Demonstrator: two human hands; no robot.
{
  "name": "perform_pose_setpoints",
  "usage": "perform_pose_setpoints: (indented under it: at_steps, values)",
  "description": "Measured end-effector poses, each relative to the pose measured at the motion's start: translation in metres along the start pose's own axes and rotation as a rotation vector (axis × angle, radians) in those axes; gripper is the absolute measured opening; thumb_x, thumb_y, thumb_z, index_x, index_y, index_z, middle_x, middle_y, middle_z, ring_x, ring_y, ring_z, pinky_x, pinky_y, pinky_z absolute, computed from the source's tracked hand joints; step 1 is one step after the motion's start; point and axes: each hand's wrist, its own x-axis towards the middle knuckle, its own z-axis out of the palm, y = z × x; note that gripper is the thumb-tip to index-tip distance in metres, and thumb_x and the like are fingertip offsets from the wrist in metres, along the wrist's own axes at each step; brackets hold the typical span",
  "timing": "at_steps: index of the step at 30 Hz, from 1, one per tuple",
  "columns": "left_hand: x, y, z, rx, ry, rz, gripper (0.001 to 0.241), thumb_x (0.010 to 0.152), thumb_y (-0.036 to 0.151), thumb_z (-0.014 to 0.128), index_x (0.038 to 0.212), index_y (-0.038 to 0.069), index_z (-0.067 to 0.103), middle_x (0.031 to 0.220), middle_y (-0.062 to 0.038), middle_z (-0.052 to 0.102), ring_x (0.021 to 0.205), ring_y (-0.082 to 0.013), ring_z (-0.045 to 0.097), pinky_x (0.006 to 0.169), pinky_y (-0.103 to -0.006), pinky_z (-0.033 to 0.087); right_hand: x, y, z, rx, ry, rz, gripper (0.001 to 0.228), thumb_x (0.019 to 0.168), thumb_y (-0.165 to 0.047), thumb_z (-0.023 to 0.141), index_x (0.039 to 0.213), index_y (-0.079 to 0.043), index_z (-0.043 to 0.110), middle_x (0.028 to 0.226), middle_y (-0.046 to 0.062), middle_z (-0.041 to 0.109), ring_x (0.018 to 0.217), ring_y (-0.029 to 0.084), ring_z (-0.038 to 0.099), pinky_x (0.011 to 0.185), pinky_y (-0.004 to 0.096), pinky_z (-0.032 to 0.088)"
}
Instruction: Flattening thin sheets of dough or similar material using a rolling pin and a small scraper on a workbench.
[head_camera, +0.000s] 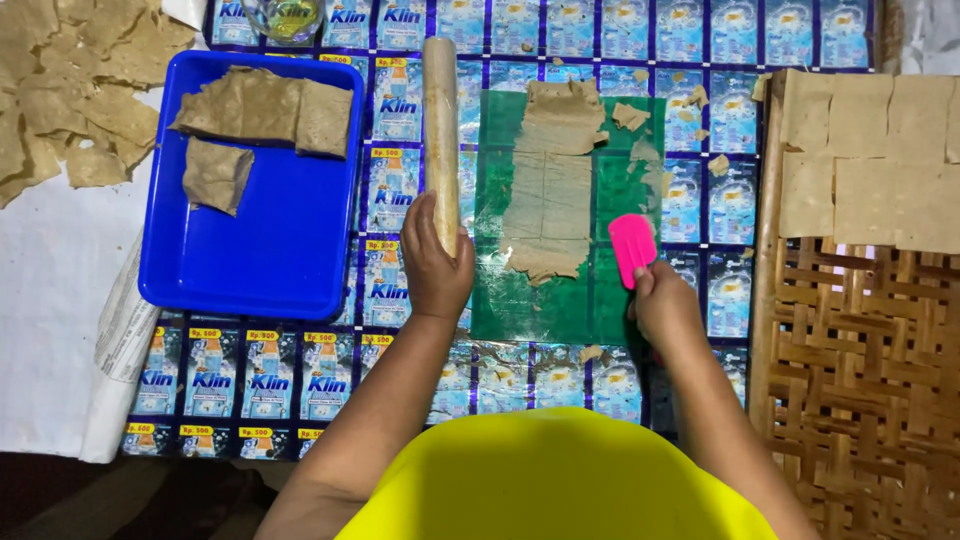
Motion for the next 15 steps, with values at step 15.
perform_pose_setpoints:
  at_steps: [15]
  values:
    - [-0.005, -0.014, 0.007, -0.026, 0.018, 0.046, 0.049, 0.101, 0.021, 0.057, 0.146, 0.008, 0.043, 0.147, -0.022, 0.043, 0.132, -0.0457, 0.05, 0.109, -0.0595, 0.044, -0.058, -0.035, 0.033, -0.36, 0.041, -0.596, 0.042, 0.1, -0.019, 0.043, 0.14, -0.028, 0.05, 0.096, 0.01, 0.06, 0.096, 0.041, 0.067, 0.078, 0.052, 0.059]
